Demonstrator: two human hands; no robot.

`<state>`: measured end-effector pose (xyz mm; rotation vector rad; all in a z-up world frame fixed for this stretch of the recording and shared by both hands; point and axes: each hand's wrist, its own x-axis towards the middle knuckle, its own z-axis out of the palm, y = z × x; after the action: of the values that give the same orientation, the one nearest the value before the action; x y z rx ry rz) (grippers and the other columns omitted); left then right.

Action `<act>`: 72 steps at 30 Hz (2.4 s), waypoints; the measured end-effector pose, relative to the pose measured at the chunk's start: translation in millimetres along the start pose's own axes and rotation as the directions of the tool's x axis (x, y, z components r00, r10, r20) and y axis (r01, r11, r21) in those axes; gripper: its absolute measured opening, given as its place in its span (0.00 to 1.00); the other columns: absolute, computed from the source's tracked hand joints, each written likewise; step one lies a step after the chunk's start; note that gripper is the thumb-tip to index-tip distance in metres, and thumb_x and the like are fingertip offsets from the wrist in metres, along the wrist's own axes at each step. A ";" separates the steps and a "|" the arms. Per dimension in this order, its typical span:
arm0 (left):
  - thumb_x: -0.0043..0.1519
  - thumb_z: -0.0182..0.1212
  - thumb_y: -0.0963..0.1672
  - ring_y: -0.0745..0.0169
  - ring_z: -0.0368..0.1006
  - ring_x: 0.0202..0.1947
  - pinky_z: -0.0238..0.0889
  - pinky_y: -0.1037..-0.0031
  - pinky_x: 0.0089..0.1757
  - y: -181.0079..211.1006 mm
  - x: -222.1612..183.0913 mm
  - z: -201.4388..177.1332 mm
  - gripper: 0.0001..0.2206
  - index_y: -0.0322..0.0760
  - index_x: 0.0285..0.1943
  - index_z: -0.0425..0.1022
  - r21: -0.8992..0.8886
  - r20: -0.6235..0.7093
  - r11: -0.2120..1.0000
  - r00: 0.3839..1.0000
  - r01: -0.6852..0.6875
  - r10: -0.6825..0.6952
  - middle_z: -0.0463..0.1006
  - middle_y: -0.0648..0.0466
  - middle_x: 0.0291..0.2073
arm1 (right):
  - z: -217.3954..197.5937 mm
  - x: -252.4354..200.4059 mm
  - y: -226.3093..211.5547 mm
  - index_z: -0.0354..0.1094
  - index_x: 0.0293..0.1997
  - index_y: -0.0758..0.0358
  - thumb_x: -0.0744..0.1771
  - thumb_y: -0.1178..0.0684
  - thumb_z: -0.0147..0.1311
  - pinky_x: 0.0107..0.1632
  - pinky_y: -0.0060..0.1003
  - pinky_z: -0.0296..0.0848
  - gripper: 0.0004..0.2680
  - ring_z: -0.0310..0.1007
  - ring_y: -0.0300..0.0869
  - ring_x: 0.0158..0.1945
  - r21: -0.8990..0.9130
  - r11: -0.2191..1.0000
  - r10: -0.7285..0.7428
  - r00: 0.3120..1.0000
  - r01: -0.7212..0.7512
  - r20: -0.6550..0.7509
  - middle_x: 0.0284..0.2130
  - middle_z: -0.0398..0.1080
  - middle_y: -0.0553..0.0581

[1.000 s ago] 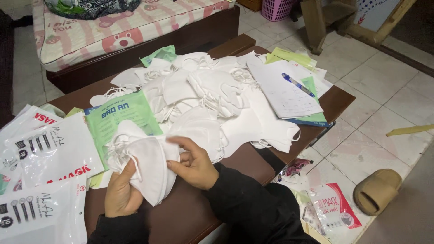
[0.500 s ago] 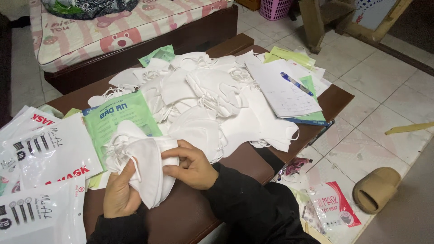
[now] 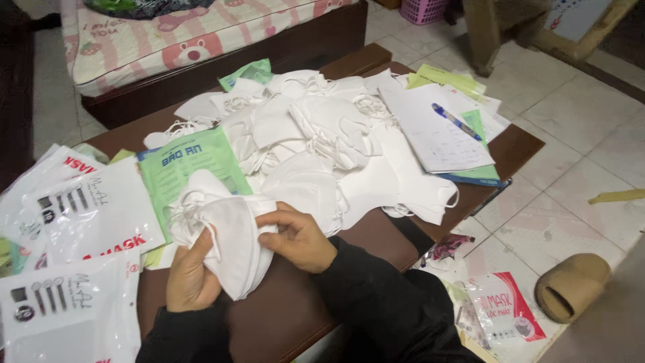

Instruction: Sorting and placing white face masks into individual packaging bags

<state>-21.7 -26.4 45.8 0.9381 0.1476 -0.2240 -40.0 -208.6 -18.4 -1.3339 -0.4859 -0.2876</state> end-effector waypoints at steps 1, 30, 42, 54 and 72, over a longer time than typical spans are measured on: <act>0.53 0.56 0.41 0.49 0.68 0.61 0.59 0.56 0.63 1.5 -0.9 0.0 0.30 0.29 0.69 0.63 -0.025 0.011 1.000 1.000 0.008 -0.008 0.72 0.43 0.60 | 0.4 0.9 -0.5 0.73 0.55 0.59 0.69 0.53 0.58 0.46 0.28 0.57 0.09 0.58 0.35 0.40 -0.034 0.999 -0.015 1.000 0.015 -0.003 0.34 0.57 0.47; 0.61 0.64 0.40 0.50 0.78 0.46 0.74 0.53 0.49 -18.0 27.0 -44.7 0.21 0.32 0.65 0.70 -0.116 0.128 0.993 0.992 -0.007 0.022 0.80 0.42 0.51 | 10.7 -0.4 -1.4 0.62 0.60 0.70 0.66 0.62 0.57 0.42 0.41 0.87 0.16 0.77 0.55 0.50 -0.173 0.983 -0.076 0.991 0.057 -0.109 0.58 0.60 0.66; 0.62 0.63 0.39 0.51 0.77 0.49 0.73 0.52 0.51 -10.8 19.3 -37.4 0.23 0.32 0.67 0.68 -0.061 0.138 0.997 0.989 -0.048 0.056 0.79 0.41 0.53 | 0.2 -1.7 24.0 0.71 0.52 0.74 0.64 0.60 0.62 0.41 0.37 0.86 0.13 0.77 0.45 0.45 -0.069 0.997 -0.025 0.995 0.018 -0.096 0.51 0.65 0.66; 0.61 0.65 0.40 0.54 0.78 0.47 0.74 0.56 0.51 2.6 28.6 -50.6 0.23 0.32 0.66 0.68 -0.099 0.069 0.991 0.993 -0.087 0.094 0.79 0.43 0.51 | -23.7 13.6 -31.3 0.70 0.57 0.66 0.65 0.59 0.63 0.37 0.40 0.82 0.15 0.79 0.47 0.40 -0.413 0.905 0.010 0.976 -0.101 -0.217 0.45 0.74 0.64; 0.57 0.71 0.39 0.59 0.74 0.52 0.71 0.62 0.54 0.2 19.5 -25.0 0.26 0.31 0.66 0.69 0.300 -0.211 0.866 0.858 -0.400 0.469 0.78 0.46 0.53 | -62.9 22.0 -25.6 0.69 0.44 0.61 0.68 0.53 0.58 0.29 0.40 0.79 0.05 0.77 0.46 0.28 -0.593 0.753 0.012 0.907 -0.285 -0.421 0.29 0.71 0.57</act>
<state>-3.5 -8.5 27.0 1.2236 0.1617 0.3260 -22.1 -273.8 4.5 -1.9226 0.0973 -0.6133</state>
